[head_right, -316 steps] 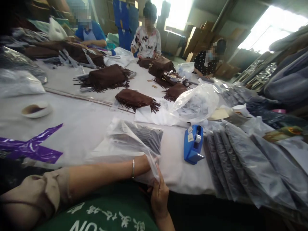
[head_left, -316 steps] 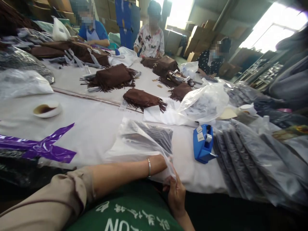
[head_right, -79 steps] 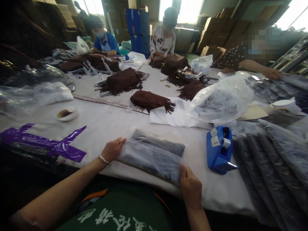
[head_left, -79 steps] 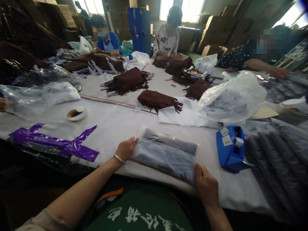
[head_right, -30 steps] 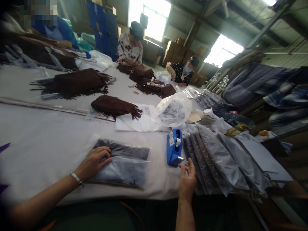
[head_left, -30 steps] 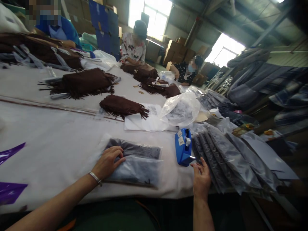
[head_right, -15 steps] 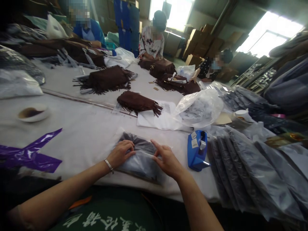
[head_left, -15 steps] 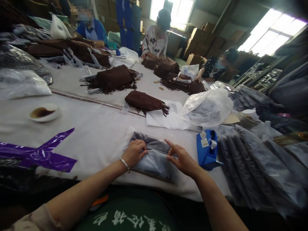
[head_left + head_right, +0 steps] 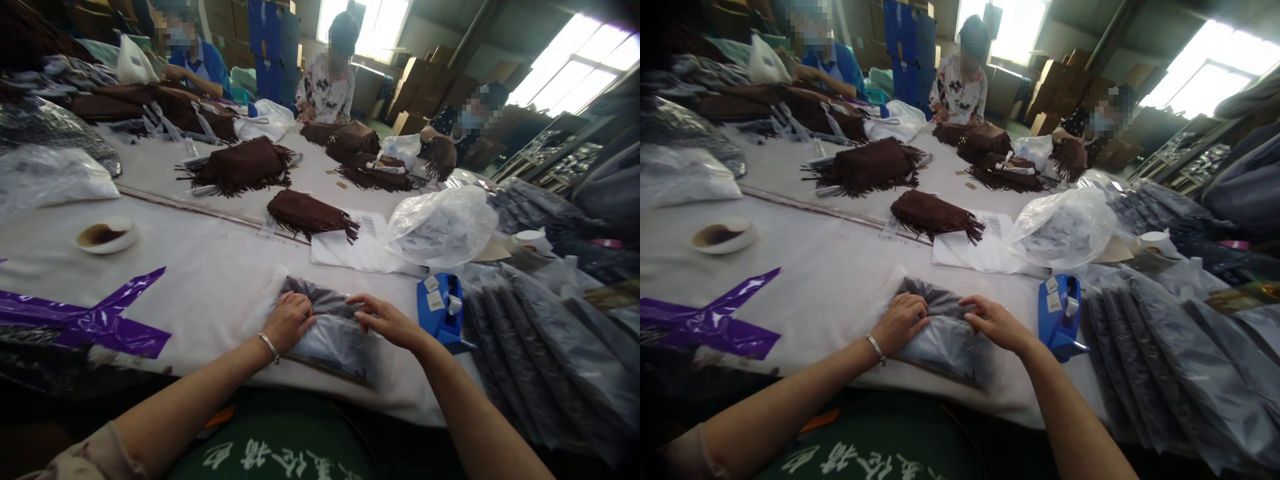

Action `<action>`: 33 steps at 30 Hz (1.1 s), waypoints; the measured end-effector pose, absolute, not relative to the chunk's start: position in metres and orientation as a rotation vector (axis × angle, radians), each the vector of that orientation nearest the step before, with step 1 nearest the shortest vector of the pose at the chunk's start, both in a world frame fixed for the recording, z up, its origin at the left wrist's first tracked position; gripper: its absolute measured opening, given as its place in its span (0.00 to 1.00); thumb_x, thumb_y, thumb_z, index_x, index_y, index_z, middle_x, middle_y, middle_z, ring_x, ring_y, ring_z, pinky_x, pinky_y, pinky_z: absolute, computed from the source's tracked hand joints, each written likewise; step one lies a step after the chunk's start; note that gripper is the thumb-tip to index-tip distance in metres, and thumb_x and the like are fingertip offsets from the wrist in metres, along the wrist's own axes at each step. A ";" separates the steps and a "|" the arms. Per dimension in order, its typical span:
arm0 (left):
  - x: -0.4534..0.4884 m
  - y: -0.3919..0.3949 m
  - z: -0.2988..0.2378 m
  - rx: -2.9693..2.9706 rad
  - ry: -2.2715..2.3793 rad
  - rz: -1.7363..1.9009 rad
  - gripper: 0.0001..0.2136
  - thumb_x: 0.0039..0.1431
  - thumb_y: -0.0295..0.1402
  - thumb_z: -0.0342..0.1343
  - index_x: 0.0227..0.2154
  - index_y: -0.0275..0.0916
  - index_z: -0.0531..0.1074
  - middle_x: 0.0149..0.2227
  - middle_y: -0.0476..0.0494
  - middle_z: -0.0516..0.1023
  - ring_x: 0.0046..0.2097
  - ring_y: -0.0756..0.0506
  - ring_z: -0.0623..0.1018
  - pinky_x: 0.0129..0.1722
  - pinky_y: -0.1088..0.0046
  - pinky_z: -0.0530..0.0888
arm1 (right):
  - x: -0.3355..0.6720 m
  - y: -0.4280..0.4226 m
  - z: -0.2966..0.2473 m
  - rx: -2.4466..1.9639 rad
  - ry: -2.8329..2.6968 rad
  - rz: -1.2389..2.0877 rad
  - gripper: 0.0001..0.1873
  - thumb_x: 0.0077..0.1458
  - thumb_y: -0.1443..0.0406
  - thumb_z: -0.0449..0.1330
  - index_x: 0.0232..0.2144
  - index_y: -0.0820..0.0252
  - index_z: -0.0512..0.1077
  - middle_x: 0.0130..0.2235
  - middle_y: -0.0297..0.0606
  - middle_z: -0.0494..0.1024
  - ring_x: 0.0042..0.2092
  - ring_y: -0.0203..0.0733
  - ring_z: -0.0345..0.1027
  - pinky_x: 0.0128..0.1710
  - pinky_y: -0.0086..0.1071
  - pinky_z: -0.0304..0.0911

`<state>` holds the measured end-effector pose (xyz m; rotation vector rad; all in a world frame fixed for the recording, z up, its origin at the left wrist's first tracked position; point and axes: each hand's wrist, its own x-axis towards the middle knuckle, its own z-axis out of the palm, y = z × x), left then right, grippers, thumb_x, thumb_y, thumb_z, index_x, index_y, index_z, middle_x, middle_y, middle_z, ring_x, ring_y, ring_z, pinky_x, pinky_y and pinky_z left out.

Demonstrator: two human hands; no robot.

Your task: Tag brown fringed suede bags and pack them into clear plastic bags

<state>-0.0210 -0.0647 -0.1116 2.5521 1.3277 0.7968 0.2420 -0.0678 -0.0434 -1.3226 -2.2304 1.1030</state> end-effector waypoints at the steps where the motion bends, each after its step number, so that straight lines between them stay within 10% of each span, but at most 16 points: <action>1: -0.021 -0.065 -0.111 2.551 1.327 0.801 0.03 0.58 0.32 0.56 0.30 0.40 0.68 0.40 0.46 0.72 0.46 0.44 0.69 0.57 0.57 0.59 | 0.240 -0.069 -0.042 -1.338 -2.259 1.125 0.18 0.59 0.56 0.49 0.45 0.58 0.69 0.27 0.31 0.72 0.30 0.36 0.66 0.32 0.28 0.60; 15: -0.021 -0.065 -0.114 2.595 1.321 0.790 0.03 0.59 0.32 0.54 0.31 0.40 0.68 0.39 0.46 0.72 0.46 0.45 0.69 0.60 0.55 0.56 | 0.223 -0.007 -0.050 -1.979 -2.587 0.804 0.17 0.32 0.58 0.69 0.08 0.57 0.66 0.12 0.33 0.64 0.23 0.41 0.63 0.27 0.33 0.54; 24: -0.021 -0.067 -0.115 2.607 1.336 0.783 0.03 0.59 0.32 0.54 0.31 0.40 0.67 0.39 0.48 0.72 0.47 0.45 0.69 0.61 0.56 0.54 | 0.253 -0.040 -0.031 -1.836 -2.465 0.929 0.26 0.50 0.44 0.53 0.19 0.58 0.72 0.18 0.34 0.71 0.21 0.37 0.61 0.23 0.31 0.52; 33: -0.020 -0.067 -0.113 2.620 1.340 0.763 0.03 0.59 0.32 0.53 0.31 0.40 0.67 0.40 0.47 0.72 0.46 0.45 0.70 0.60 0.55 0.55 | 0.219 -0.044 -0.023 -1.682 -2.720 1.045 0.10 0.45 0.58 0.61 0.22 0.59 0.73 0.19 0.31 0.72 0.22 0.35 0.62 0.22 0.28 0.53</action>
